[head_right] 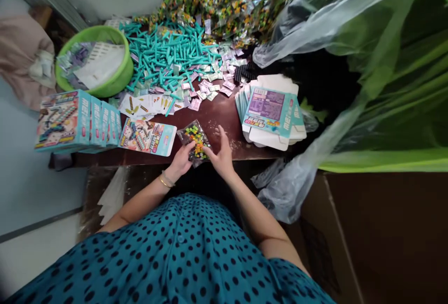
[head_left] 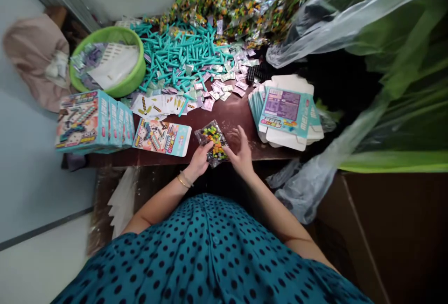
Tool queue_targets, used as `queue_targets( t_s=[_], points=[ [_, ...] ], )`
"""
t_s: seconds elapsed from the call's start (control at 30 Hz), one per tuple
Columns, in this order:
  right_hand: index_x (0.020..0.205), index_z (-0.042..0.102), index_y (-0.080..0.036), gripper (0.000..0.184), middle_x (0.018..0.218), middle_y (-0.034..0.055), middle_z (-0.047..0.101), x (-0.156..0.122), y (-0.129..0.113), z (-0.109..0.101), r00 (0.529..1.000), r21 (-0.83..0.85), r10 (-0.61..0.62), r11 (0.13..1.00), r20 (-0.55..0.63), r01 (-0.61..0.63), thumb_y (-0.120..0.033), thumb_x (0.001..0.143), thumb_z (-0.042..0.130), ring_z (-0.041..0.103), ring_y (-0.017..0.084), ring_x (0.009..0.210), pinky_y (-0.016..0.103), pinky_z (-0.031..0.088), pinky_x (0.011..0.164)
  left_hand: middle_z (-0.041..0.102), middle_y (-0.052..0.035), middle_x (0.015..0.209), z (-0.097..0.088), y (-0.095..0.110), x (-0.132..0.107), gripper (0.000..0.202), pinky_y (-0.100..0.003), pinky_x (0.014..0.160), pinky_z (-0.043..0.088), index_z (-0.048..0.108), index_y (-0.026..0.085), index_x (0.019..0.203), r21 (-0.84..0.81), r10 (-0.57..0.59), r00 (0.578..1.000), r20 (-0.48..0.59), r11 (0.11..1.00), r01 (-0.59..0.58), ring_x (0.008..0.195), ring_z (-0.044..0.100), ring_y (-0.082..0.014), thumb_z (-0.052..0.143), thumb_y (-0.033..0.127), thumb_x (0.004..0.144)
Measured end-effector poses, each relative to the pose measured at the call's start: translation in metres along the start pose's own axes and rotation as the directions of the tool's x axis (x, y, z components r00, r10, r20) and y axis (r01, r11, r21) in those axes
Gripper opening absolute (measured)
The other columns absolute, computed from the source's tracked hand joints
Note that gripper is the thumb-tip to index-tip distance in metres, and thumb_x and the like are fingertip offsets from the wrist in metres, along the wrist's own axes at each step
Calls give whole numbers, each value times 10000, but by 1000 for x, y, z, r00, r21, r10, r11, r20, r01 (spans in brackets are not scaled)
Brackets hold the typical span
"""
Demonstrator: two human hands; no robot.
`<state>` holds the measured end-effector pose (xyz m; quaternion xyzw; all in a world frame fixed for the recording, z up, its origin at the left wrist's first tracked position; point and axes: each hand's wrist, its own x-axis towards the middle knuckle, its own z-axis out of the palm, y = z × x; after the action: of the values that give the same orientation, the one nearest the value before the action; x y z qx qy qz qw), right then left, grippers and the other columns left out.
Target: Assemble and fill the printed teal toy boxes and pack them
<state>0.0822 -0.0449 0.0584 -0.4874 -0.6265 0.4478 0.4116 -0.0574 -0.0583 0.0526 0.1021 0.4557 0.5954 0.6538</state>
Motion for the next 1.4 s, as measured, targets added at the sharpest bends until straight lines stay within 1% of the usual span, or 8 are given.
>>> queue_targets(
  t_s=[0.17,0.33,0.43,0.63,0.93,1.13,1.3,1.4],
  points=[
    [1149,656,-258,535,1107,51,768,-13,-4,18,933,524,290,772,214,-361,-529,714,809,744,264,972,431,605,922,755,-120,1161,-12,-1,-27,358,-453,1135,438,745,169,1022,446,351,929,118,817,-365,1225,649,-324,749,479,843],
    [1032,699,-229,545,983,33,781,-3,14,-4,929,435,351,823,115,-365,-461,584,904,733,237,868,403,591,888,405,-195,1630,-73,41,-34,798,-598,1283,89,581,149,1434,873,453,783,425,24,-487,1565,248,-418,865,405,734],
    [1022,707,-193,580,980,49,777,11,18,-8,930,307,358,878,88,-367,-481,561,909,721,250,896,420,578,902,548,-191,1524,-106,76,-30,532,-593,1273,154,623,147,1392,897,528,727,438,-207,-390,1502,398,-374,656,394,921],
    [1321,639,-227,640,1263,49,725,29,-32,39,951,399,78,895,299,-200,-473,752,796,680,249,1136,416,540,1033,656,-143,1400,-114,124,-42,571,-391,1180,402,635,161,1366,842,828,472,301,1,-539,1337,584,-241,316,526,1066],
    [1008,769,-142,321,967,47,782,58,-42,69,876,193,214,927,433,-322,-211,701,832,715,224,938,363,557,966,653,-139,1402,-97,53,-58,530,-457,1200,343,656,181,1376,763,616,496,612,-293,-577,1360,542,-266,352,486,1068],
    [1054,699,-151,242,1067,115,772,56,-46,64,819,408,410,720,402,-561,-291,857,695,727,242,964,373,593,900,686,-148,1344,-72,42,-58,501,-452,1169,366,671,171,1347,772,676,480,559,-214,-598,1288,585,-254,329,426,1086],
    [1531,393,-226,630,1584,124,461,34,-69,56,982,431,-18,900,186,-65,-353,943,579,534,256,1389,465,480,1131,681,-150,1353,-44,69,-69,505,-412,1168,400,675,172,1316,759,770,483,417,-3,-651,1310,598,-245,352,477,1077],
    [1438,538,-208,483,1569,134,466,18,-82,61,938,102,-340,938,64,333,-295,962,540,429,285,1473,529,309,1254,713,-151,1280,-30,80,-76,536,-366,1082,482,706,174,1243,761,800,526,289,141,-633,1231,655,-249,390,560,1047]
  ],
)
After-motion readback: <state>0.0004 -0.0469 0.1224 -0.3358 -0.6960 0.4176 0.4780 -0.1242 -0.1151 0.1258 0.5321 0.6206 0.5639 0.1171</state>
